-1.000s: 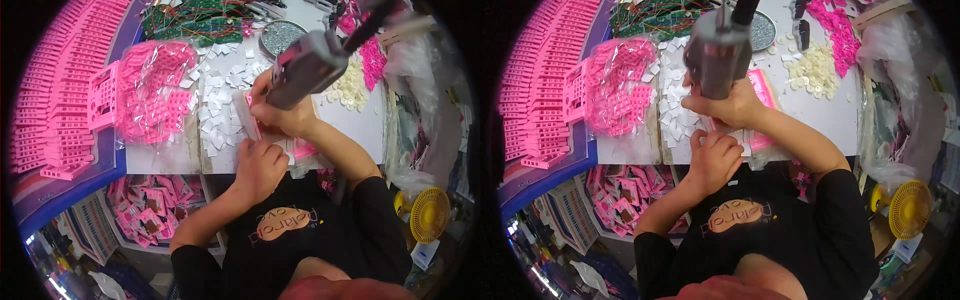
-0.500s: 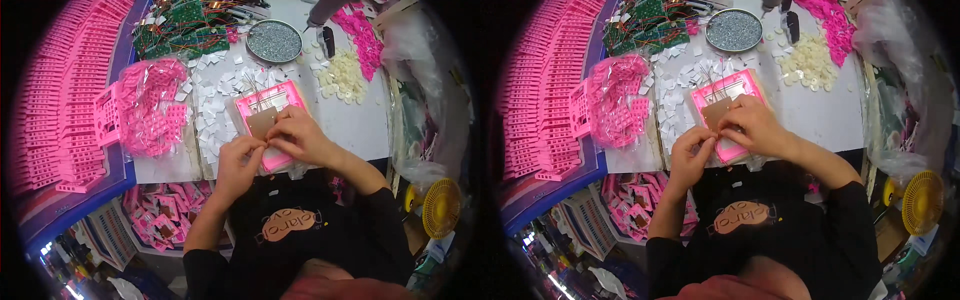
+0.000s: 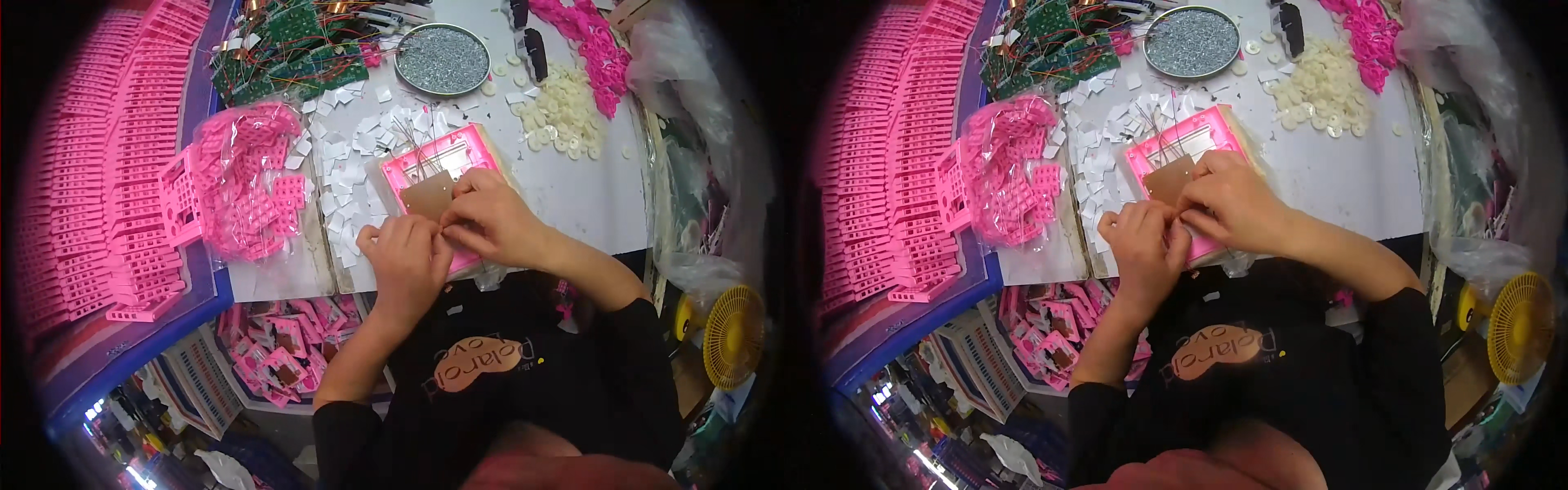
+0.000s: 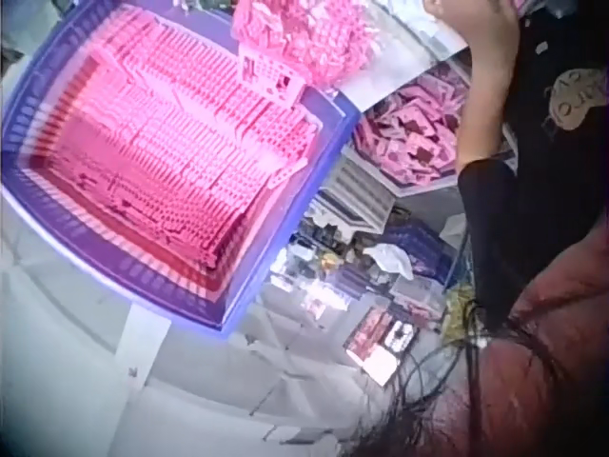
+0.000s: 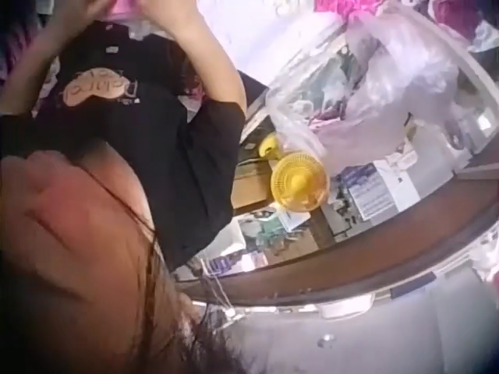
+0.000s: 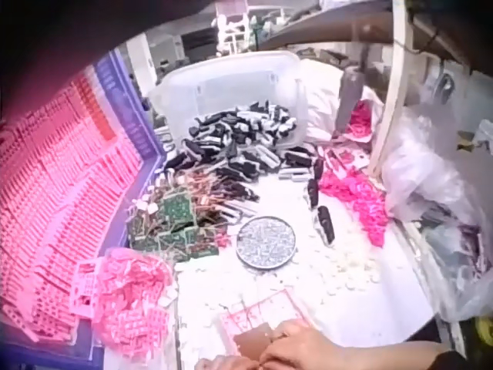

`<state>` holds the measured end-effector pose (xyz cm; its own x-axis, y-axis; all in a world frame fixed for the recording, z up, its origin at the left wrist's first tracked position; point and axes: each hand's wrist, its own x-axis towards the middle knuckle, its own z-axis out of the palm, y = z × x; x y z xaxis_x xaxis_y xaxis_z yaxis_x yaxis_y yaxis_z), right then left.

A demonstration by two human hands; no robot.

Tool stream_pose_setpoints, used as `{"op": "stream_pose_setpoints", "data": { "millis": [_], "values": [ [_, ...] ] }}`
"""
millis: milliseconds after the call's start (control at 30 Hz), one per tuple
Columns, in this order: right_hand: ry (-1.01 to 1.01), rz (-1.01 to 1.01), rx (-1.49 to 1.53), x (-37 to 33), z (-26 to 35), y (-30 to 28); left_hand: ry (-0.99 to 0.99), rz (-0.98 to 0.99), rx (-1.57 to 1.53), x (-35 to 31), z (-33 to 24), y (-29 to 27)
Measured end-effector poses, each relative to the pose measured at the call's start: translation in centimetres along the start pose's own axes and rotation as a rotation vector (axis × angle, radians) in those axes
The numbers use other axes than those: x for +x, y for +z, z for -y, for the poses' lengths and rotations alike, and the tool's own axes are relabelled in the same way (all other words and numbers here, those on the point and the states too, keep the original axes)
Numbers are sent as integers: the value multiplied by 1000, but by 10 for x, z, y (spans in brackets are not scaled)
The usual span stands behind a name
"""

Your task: Assembling components of a small pink toy piano at a factory workbench.

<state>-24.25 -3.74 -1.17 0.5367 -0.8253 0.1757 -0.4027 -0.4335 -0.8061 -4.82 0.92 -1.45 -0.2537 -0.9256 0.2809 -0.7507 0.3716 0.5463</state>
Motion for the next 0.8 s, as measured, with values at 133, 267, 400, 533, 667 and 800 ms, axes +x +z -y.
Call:
{"op": "stream_pose_setpoints", "data": {
  "millis": [133,267,400,533,667,800],
  "values": [
    [69,69,114,4,-3,-12,-49,99,-132,6,11,-11],
    [18,75,129,8,-5,-13,-65,113,-198,11,9,-20],
    [52,78,152,8,0,-14,-40,101,-188,9,9,-14],
    [63,71,152,5,-4,-12,-63,102,-216,7,8,-11],
    [-258,-95,-135,4,-8,-1,-150,124,-415,3,10,-4],
    [-135,-146,-70,-8,16,-3,-326,91,-653,4,1,-5]
  ]
}}
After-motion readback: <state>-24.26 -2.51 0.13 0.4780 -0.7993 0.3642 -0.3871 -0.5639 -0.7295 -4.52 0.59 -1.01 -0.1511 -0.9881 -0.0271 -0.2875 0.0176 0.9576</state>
